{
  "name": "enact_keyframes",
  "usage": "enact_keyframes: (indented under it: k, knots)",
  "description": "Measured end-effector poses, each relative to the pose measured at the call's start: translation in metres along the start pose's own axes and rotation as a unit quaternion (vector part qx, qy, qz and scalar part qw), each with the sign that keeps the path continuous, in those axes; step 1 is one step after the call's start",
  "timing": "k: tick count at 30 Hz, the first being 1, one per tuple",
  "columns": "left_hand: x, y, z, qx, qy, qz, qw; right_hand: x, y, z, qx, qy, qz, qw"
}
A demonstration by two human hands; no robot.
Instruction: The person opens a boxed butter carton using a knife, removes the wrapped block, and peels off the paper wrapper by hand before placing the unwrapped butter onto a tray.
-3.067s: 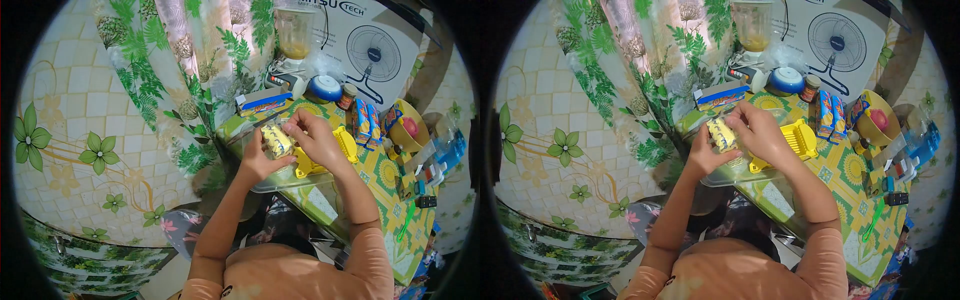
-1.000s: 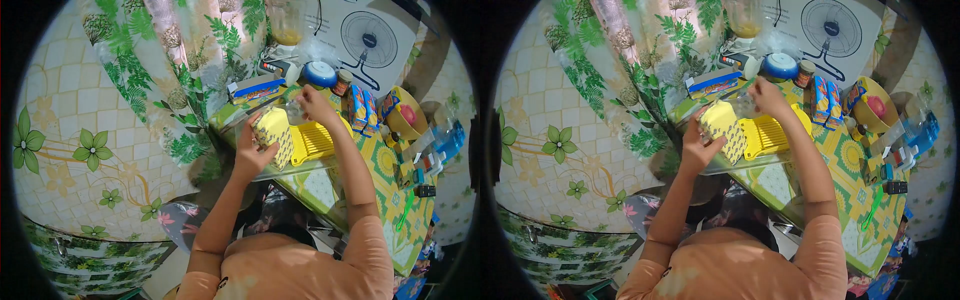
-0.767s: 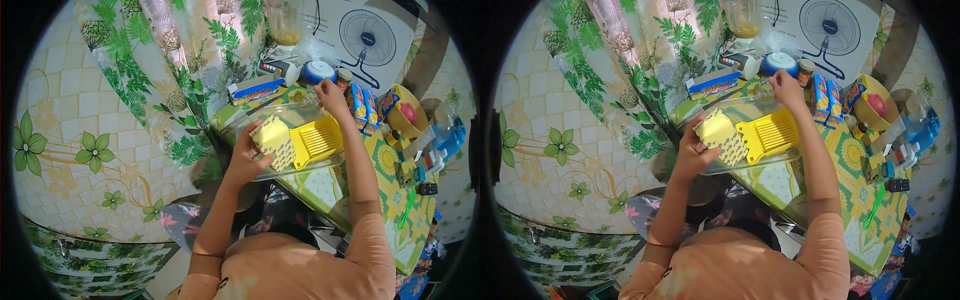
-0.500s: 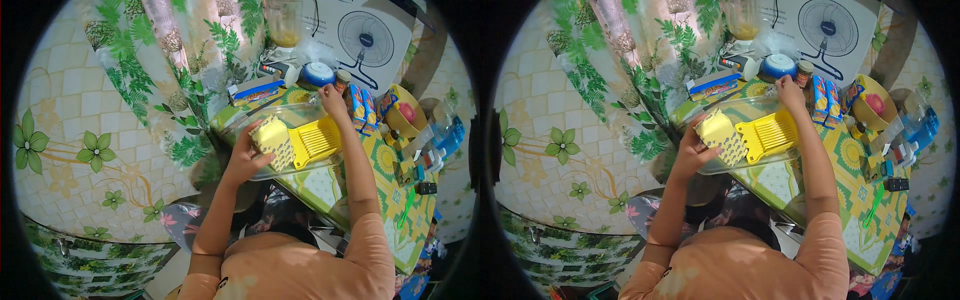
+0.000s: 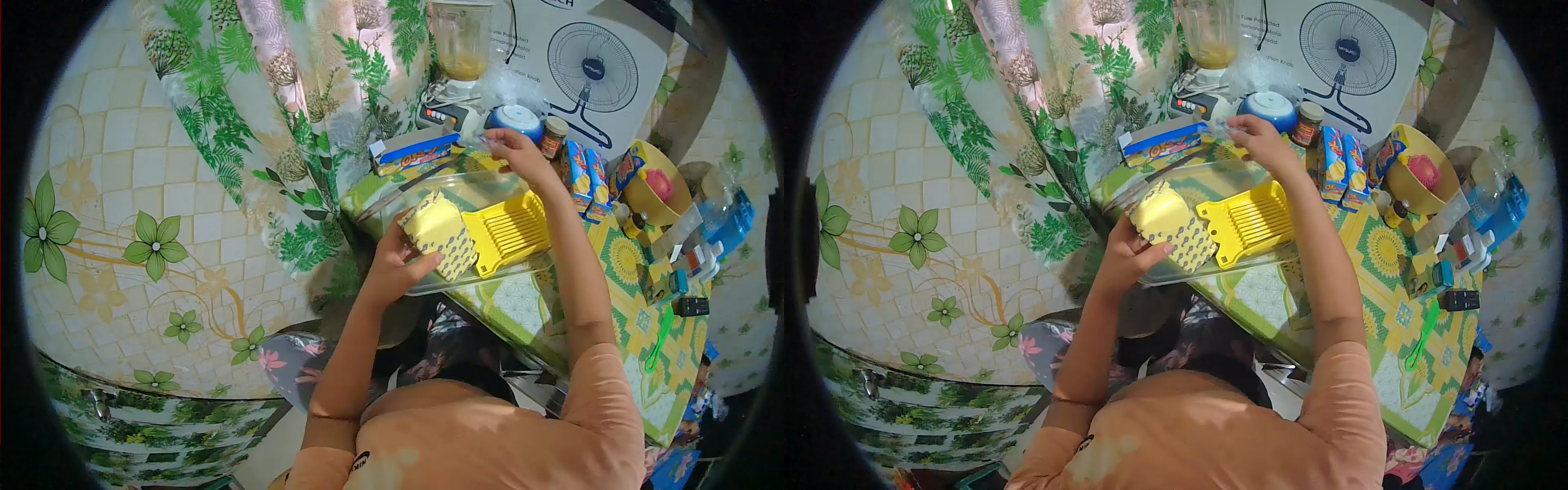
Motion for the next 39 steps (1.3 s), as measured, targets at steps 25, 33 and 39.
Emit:
enact_keyframes:
  k: [25,33,39]
  knots:
    - [0.009,0.007,-0.004,0.03,-0.023,-0.019,0.999,0.029,-0.073,0.054,0.184,0.156,0.149,0.959]
    - [0.008,0.006,0.002,0.02,-0.037,-0.017,0.999,0.065,-0.003,-0.006,0.384,0.058,0.168,0.906]
    - [0.006,-0.001,0.003,-0.006,-0.014,-0.03,0.999,0.076,0.021,-0.038,0.461,0.049,0.019,0.886]
Point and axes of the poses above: each hand's wrist, its own x-axis away from the middle knuckle, its own y-axis out of the back of the hand, z = x × y, the point moved 4 cm from there along -x, towards the middle knuckle, and after that the axes turned 10 degrees about -y, right-handed, at the moved point
